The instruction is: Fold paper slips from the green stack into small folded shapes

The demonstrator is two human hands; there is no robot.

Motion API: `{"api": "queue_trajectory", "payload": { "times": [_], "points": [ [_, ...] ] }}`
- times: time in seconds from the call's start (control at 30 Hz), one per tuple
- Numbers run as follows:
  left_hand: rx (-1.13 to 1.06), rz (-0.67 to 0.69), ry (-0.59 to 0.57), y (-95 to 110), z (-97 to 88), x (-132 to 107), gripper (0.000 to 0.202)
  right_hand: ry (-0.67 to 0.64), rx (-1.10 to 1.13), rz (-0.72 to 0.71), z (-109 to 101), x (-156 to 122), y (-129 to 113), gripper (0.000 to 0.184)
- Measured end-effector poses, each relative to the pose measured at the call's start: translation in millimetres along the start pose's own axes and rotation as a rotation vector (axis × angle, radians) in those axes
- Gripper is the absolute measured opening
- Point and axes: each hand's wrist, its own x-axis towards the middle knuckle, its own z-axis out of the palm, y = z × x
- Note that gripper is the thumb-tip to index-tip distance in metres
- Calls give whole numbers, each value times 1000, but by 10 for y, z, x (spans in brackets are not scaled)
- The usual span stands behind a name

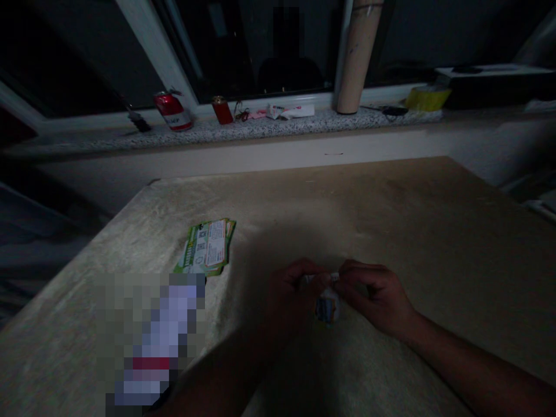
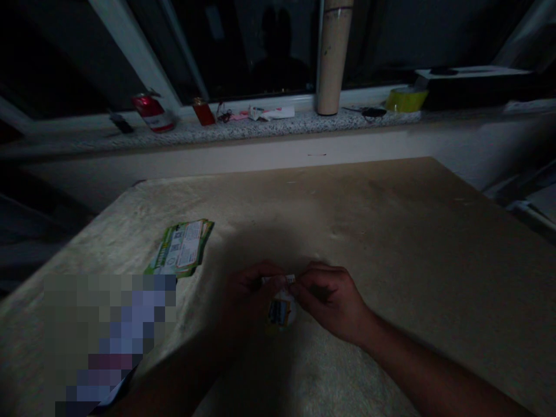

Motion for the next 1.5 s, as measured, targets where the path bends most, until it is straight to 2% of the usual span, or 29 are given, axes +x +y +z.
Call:
{"api": "queue_trajectory", "payload": {
  "times": [0.13,0.23,0.4,0.57,0.7,0.87,1.23,1.5],
  "points": [
    [-40,12,-15,5,2,2,20,-4,-14,-19,5,9,-11,20],
    [-69,-30,-9,14,16,2,23,12,-28,-27,5,7,-10,21],
    [-121,-94,74,37,30,15,26,-90,-9,85,-1,-7,20,19],
    [-198,-147,59,27,28,25,28,-114,-14,117,-8,-20,35,23],
    [-215,-138,76,-11,10,45,29,-151,0,152,-11,-28,45,24],
    [-221,-130,82,-43,-9,68,30,-132,-13,139,-12,-32,33,25],
    [-244,-134,152,-64,-14,73,30,-186,20,255,-6,-39,59,18],
    [-251,-143,171,-22,3,75,28,-217,17,246,-4,-65,65,23]
  ]
}}
